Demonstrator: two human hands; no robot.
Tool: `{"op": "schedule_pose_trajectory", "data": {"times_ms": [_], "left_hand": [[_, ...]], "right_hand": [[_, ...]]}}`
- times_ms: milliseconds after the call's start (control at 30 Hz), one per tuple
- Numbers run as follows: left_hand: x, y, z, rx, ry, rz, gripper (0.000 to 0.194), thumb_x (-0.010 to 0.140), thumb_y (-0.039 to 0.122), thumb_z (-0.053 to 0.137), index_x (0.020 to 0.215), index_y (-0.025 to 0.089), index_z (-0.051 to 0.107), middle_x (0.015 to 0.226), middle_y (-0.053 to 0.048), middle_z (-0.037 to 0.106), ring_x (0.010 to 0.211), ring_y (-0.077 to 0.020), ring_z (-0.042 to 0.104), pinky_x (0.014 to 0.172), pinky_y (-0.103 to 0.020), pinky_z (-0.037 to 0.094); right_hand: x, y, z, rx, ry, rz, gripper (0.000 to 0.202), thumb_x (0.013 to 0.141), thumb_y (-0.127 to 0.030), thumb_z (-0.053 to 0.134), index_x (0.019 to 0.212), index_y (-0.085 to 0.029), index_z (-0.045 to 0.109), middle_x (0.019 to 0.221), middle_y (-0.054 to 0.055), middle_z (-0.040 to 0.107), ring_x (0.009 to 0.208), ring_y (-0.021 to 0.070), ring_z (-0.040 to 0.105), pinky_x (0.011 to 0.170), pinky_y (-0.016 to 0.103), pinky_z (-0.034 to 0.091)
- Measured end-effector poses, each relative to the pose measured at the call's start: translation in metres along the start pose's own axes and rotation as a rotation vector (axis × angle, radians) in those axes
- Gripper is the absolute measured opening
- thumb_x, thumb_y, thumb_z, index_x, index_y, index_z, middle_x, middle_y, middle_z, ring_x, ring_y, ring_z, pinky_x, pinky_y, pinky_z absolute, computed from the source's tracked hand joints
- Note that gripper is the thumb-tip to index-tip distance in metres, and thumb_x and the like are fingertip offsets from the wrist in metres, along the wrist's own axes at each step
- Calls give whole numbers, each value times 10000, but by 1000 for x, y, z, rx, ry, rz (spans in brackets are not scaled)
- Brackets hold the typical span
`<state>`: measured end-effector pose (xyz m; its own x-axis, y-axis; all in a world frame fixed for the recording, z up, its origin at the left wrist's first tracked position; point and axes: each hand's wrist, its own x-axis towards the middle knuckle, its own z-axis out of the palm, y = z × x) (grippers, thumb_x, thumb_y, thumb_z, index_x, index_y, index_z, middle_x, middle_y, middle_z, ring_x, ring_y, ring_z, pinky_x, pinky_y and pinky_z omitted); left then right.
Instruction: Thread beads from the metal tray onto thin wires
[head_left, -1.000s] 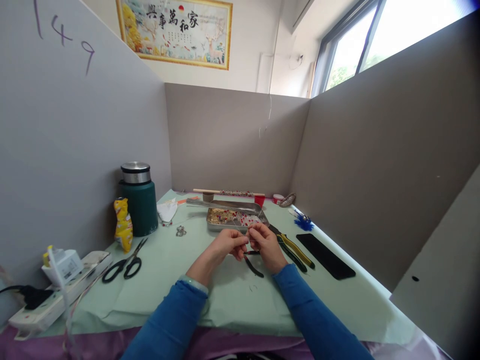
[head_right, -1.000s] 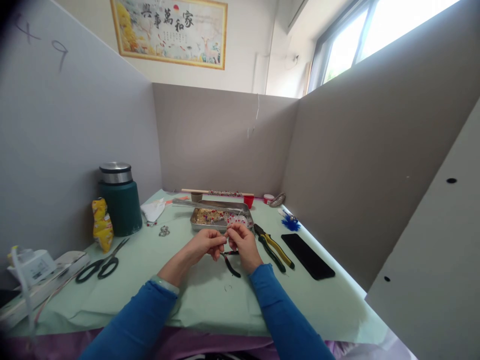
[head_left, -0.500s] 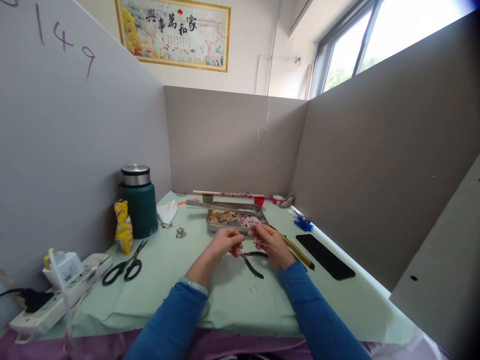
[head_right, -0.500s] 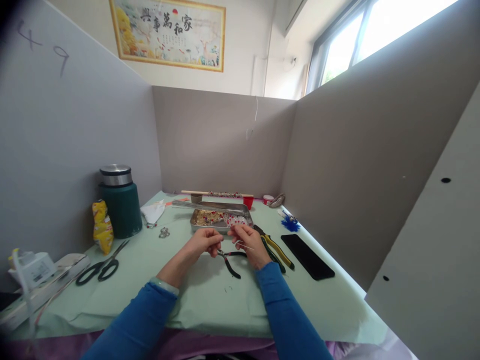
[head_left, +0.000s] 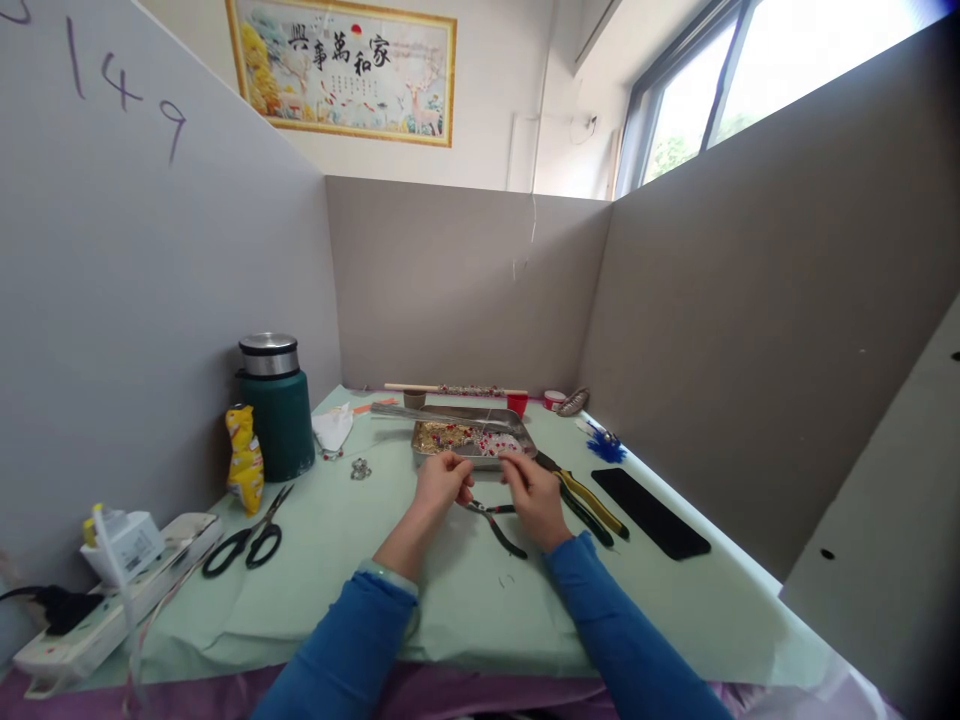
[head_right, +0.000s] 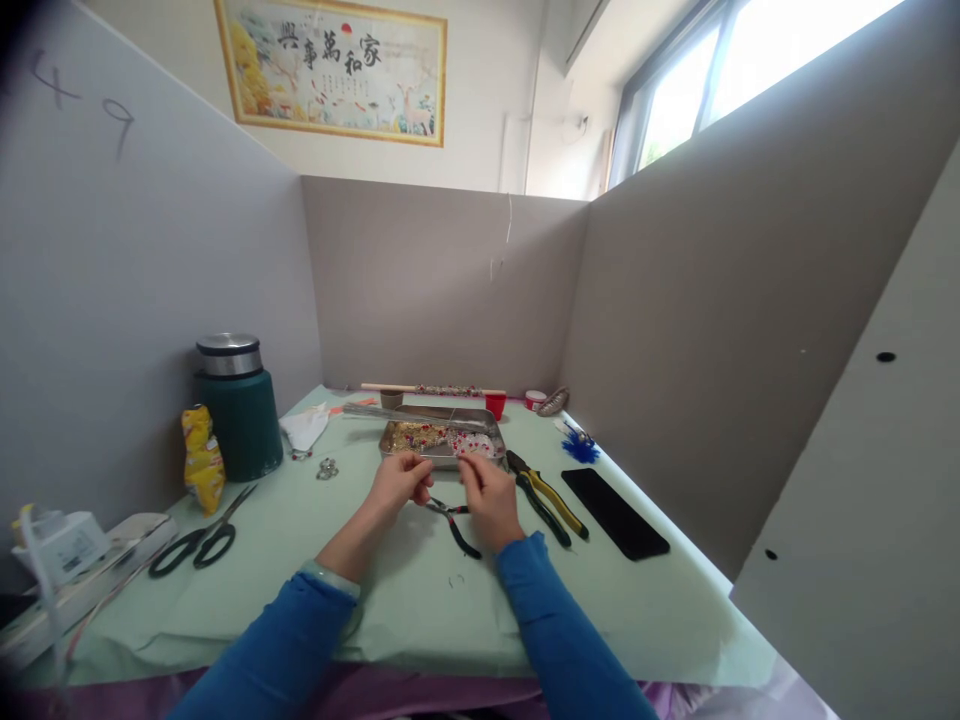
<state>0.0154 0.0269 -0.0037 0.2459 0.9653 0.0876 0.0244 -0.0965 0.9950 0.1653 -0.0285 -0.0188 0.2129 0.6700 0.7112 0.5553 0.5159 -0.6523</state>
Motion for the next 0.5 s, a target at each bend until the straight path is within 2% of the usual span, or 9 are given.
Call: {"op": "schedule_pose_trajectory", "data": {"times_ms": [67, 133, 267, 400, 500], "left_hand": [[0, -3, 3, 24, -45, 24, 185, 717, 280, 603, 635, 153, 498, 499, 15, 571, 326, -96, 491, 342, -203, 381], [-1, -5, 6, 44, -70, 35, 190, 718, 274, 602, 617, 157, 491, 488, 19, 570, 323, -91, 484, 342, -196, 371], [-3, -5, 8, -20, -82, -5, 187, 710, 253, 614, 612, 153, 491, 492, 18, 572, 323, -81, 472, 347, -193, 364], [-5, -4, 7, -195, -109, -90, 197, 721, 261, 617, 620, 134, 508, 518, 8, 560, 345, -74, 473, 367, -200, 383], [-8, -1, 6, -227, -154, -102, 186, 723, 268, 625, 652, 119, 539, 579, -13, 583, 390, -79, 507, 406, -211, 423]], "right_hand": [[-5, 0, 9, -77, -140, -61, 290, 859, -335, 459, 1067, -221, 627, 686, 31, 638, 598, 172, 567, 642, 293, 431], [-8, 2, 15, -153, -193, -94, 289, 873, -305, 432, 1072, -225, 626, 699, 36, 649, 623, 178, 584, 647, 289, 424], [-9, 5, 19, -295, -191, -145, 280, 895, -287, 391, 968, -201, 646, 775, 54, 670, 692, 179, 603, 669, 271, 410], [-10, 4, 18, -420, -173, -199, 277, 900, -286, 391, 943, -198, 651, 798, 55, 678, 695, 179, 612, 653, 261, 389], [-10, 4, 17, -458, -152, -219, 271, 898, -272, 395, 941, -199, 651, 810, 54, 680, 705, 180, 615, 644, 259, 375]]}}
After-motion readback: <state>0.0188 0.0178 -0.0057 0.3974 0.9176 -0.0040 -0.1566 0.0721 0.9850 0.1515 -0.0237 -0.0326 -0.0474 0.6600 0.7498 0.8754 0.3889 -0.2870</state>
